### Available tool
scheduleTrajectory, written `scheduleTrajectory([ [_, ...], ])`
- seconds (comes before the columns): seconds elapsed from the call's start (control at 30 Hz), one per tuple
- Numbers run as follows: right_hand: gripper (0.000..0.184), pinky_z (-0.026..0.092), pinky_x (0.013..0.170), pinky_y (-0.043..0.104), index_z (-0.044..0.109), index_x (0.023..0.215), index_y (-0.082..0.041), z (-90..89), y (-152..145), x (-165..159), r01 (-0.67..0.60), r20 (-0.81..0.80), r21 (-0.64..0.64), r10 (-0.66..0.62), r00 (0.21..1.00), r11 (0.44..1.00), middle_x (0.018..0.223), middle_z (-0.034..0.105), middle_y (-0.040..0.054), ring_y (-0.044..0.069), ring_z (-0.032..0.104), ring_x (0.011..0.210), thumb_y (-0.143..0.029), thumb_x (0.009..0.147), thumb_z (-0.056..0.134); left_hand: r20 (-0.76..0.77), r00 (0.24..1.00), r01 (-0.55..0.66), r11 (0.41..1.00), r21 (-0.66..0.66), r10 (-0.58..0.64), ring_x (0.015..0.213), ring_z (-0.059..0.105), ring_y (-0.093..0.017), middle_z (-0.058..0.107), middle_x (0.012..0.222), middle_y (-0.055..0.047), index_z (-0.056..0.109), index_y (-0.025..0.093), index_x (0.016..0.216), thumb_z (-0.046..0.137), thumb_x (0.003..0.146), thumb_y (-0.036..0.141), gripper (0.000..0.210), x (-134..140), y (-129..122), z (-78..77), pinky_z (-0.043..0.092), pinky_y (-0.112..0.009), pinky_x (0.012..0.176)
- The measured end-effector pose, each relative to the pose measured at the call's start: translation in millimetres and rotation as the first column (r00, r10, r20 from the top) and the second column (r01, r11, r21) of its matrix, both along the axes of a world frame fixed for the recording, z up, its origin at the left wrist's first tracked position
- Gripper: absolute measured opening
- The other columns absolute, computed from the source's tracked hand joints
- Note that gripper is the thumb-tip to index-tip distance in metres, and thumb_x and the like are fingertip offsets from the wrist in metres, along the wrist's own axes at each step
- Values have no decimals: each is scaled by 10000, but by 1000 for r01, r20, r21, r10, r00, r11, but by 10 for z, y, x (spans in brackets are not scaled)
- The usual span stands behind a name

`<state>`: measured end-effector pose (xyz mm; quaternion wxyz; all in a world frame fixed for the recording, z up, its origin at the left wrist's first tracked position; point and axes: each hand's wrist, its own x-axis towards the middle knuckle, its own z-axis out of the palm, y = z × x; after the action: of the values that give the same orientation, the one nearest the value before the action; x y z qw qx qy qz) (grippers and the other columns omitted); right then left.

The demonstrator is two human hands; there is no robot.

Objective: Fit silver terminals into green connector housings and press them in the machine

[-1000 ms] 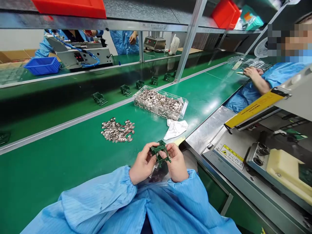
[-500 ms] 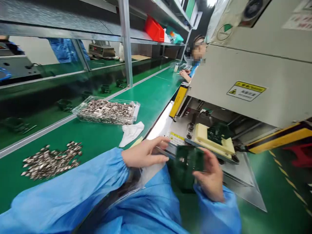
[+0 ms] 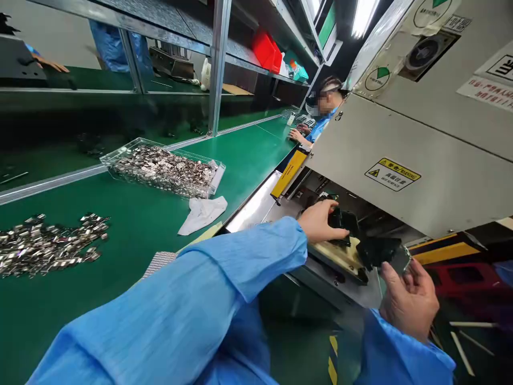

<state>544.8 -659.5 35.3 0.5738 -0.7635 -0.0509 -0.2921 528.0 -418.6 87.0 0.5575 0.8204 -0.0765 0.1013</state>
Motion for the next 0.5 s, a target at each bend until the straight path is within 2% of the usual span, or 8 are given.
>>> scheduleTrajectory([
  [0.07, 781, 404, 1069, 485, 567, 1208, -158, 149, 130, 91, -58, -21, -29, 57, 998, 998, 1168, 629, 150, 325, 560, 1191, -455, 536, 830, 41, 998, -38, 994, -104, 43, 1108, 591, -264, 596, 1217, -163, 486, 118, 1293, 763, 692, 393, 717, -174, 205, -26, 510, -382, 940],
  [0.13, 736, 436, 1032, 484, 599, 1177, -162, 304, 273, 168, -181, -119, -165, 163, 979, 970, 1122, 651, 136, 315, 600, 1114, -455, 539, 820, 36, 999, -4, 988, -151, 9, 1040, 602, -242, 620, 1125, -137, 555, 114, 1211, 780, 672, 360, 634, -436, 481, -79, 532, -371, 896],
  [0.23, 672, 472, 962, 453, 643, 1112, -181, 484, 447, 273, -373, -298, -296, 286, 911, 879, 1093, 665, 120, 300, 615, 1058, -475, 531, 812, -79, 995, 43, 991, -126, -54, 992, 597, -217, 607, 1035, -89, 608, 136, 1136, 789, 655, 310, 544, -913, 917, -217, 542, -386, 895],
  [0.3, 685, 468, 935, 438, 661, 1096, -186, 523, 493, 319, -404, -331, -307, 301, 894, 862, 1095, 667, 131, 307, 605, 1071, -494, 505, 821, -175, 982, 47, 994, -96, -63, 1002, 597, -216, 587, 1021, -65, 618, 172, 1140, 790, 656, 312, 533, -1195, 1146, -347, 540, -403, 919],
  [0.4, 708, 441, 919, 487, 662, 1152, -223, 410, 397, 274, -338, -319, -378, 221, 921, 862, 1184, 644, 152, 336, 603, 1059, -568, 546, 784, -246, 969, 12, 997, -79, -31, 1135, 568, -258, 536, 1203, -102, 635, 233, 1145, 810, 637, 332, 546, -1427, 1320, -574, 514, -421, 976],
  [0.5, 613, 378, 955, 573, 652, 1171, -289, 141, 101, 33, -56, -204, -449, -41, 978, 892, 1282, 585, 164, 384, 555, 1137, -618, 656, 694, -288, 957, 6, 999, -35, -16, 1339, 421, -343, 385, 1440, -151, 651, 248, 1151, 841, 590, 376, 606, -1403, 1324, -784, 451, -476, 1040],
])
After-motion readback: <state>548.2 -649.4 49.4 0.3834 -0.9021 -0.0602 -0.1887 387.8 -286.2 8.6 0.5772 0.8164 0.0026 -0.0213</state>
